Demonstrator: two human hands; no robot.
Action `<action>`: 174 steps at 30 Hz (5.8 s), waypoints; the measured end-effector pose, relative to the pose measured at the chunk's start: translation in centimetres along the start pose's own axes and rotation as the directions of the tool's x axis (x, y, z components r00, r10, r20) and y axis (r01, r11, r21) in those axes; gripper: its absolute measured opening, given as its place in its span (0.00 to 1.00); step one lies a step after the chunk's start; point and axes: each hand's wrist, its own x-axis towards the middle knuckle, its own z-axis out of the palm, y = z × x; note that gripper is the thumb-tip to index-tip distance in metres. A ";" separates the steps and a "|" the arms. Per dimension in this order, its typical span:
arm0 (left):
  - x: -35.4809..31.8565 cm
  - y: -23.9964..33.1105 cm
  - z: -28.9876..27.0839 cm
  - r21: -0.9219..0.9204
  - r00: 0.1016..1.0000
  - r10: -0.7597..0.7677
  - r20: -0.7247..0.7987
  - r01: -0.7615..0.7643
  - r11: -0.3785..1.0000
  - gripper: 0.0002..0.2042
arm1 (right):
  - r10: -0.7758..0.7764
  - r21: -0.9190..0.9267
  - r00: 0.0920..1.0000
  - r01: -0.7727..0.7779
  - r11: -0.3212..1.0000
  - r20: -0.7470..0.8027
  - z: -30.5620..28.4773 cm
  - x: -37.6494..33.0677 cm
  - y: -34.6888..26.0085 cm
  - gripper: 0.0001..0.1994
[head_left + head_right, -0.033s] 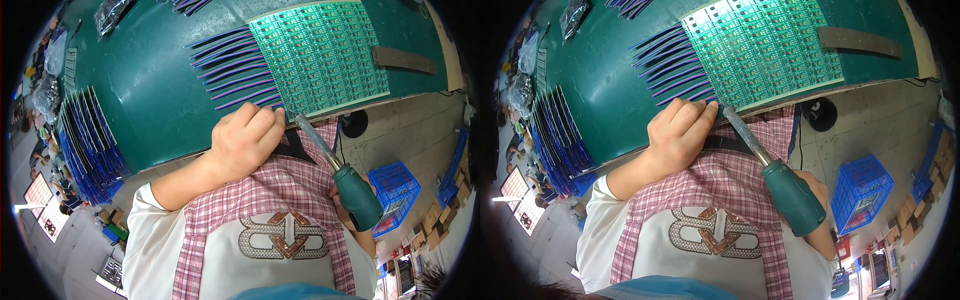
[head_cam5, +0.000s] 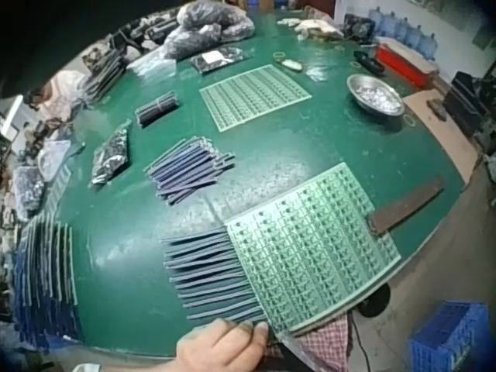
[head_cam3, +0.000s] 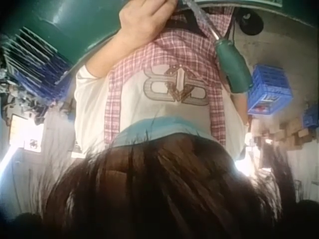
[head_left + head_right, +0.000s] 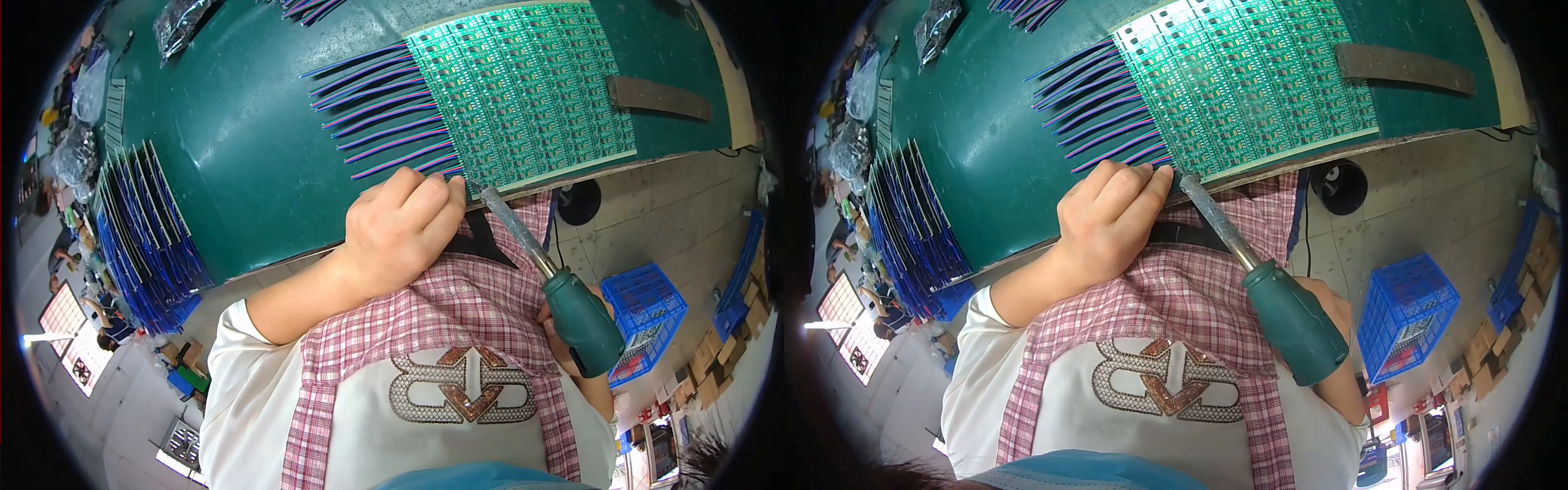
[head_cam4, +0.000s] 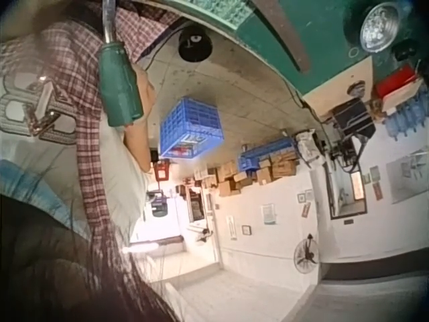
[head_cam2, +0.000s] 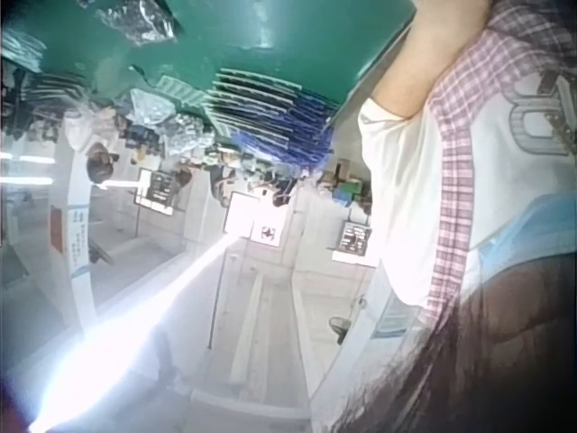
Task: The person solders ribbon cable wires to a circuit board by repeatedly picking up wire strips by hand, placing them onto the board, and bonding them using a soldering iron.
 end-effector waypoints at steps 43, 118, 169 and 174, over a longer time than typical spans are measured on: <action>7.5 -8.5 -4.1 -0.546 0.890 -0.453 -0.050 0.355 0.759 0.03 | 0.055 0.241 0.990 -0.023 0.970 -0.126 1.7 -0.9 0.5 0.12; -0.3 0.0 0.0 -0.050 1.000 0.024 0.006 -0.024 0.998 0.14 | -0.033 0.083 0.998 0.037 0.996 -0.047 0.5 -1.3 1.8 0.03; 14.2 -13.4 4.2 0.169 0.931 -0.341 -0.132 0.360 0.918 0.06 | 0.202 0.731 0.957 0.015 0.682 -0.208 0.4 8.7 2.7 0.18; 13.6 -13.0 6.0 0.271 0.960 -0.094 -0.263 0.167 0.948 0.03 | 0.097 0.717 0.995 -0.066 0.694 -0.002 -0.9 8.1 4.8 0.18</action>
